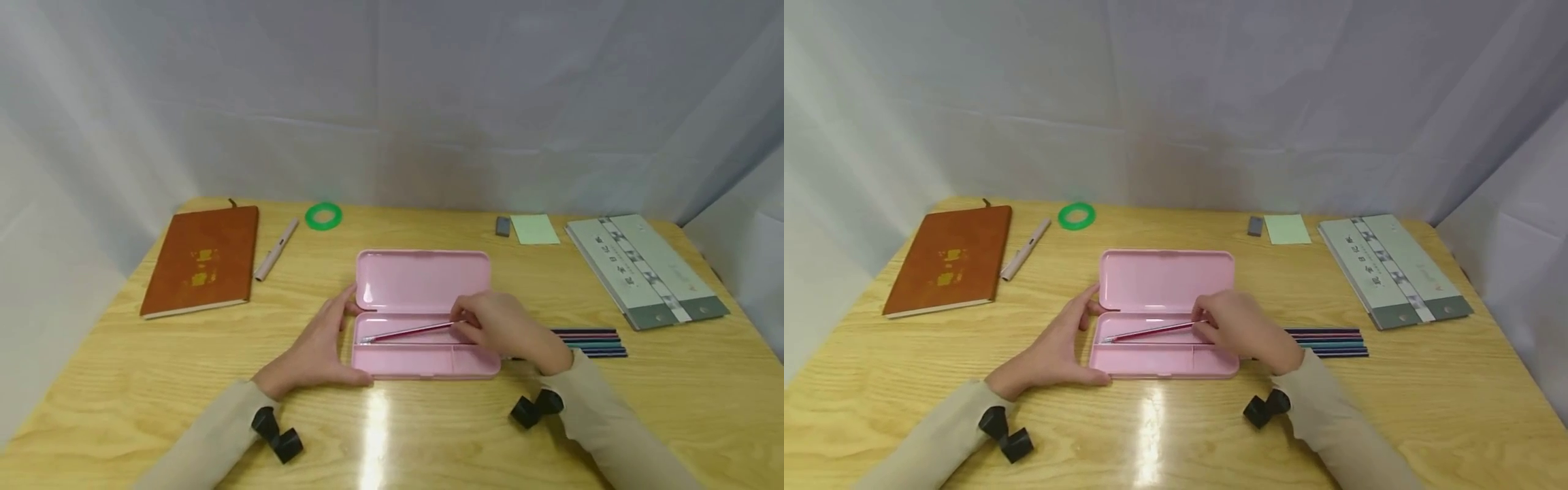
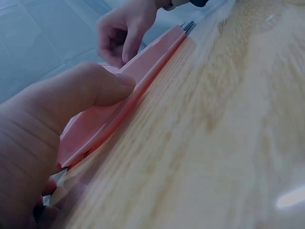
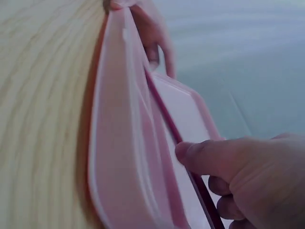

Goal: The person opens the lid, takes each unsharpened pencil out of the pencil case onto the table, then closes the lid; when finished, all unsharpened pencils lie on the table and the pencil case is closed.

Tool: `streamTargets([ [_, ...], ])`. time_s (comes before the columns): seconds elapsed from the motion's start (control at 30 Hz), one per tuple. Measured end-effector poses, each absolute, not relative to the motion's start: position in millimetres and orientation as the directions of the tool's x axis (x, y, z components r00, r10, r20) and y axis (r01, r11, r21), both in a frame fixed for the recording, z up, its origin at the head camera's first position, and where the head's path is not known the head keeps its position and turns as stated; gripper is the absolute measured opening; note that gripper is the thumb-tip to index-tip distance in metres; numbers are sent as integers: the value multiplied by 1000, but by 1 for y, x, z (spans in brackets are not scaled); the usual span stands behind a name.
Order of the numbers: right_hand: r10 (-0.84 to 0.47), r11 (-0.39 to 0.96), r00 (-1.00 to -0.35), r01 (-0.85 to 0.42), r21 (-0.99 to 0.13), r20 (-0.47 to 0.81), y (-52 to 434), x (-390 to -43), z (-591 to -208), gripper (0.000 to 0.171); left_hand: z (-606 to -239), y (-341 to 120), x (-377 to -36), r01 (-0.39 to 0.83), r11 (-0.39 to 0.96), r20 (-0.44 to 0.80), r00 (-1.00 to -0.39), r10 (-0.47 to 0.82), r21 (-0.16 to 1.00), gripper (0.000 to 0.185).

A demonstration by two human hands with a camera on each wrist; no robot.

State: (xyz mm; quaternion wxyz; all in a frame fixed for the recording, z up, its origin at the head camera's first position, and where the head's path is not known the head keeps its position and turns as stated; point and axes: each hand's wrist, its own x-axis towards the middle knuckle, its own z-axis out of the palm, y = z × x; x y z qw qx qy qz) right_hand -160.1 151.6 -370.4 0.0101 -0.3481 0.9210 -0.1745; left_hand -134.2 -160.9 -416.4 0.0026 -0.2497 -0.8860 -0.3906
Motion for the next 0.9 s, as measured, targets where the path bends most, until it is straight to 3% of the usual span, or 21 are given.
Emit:
streamTargets([
  [0.17,-571,666,-791,-603,-439,219,201,-146,-371,3,-416,-159,-136,451,562,208,-872,443,693,137],
  [0.33,-456,675,-859,-504,-539,232,262,-120,-383,4,-416,-159,-136,451,564,207,-872,444,692,137],
  [0.43,-393,720,-895,-442,-535,210,293,-101,-387,4,-417,-158,-135,454,567,207,-870,447,687,137],
  [0.6,-358,750,-919,-387,-537,164,324,-79,-393,21,-418,-158,-134,456,572,203,-869,451,682,137],
  [0.9,-348,764,-924,-377,-524,157,326,-79,-398,21,-418,-159,-136,453,565,198,-869,454,689,138],
])
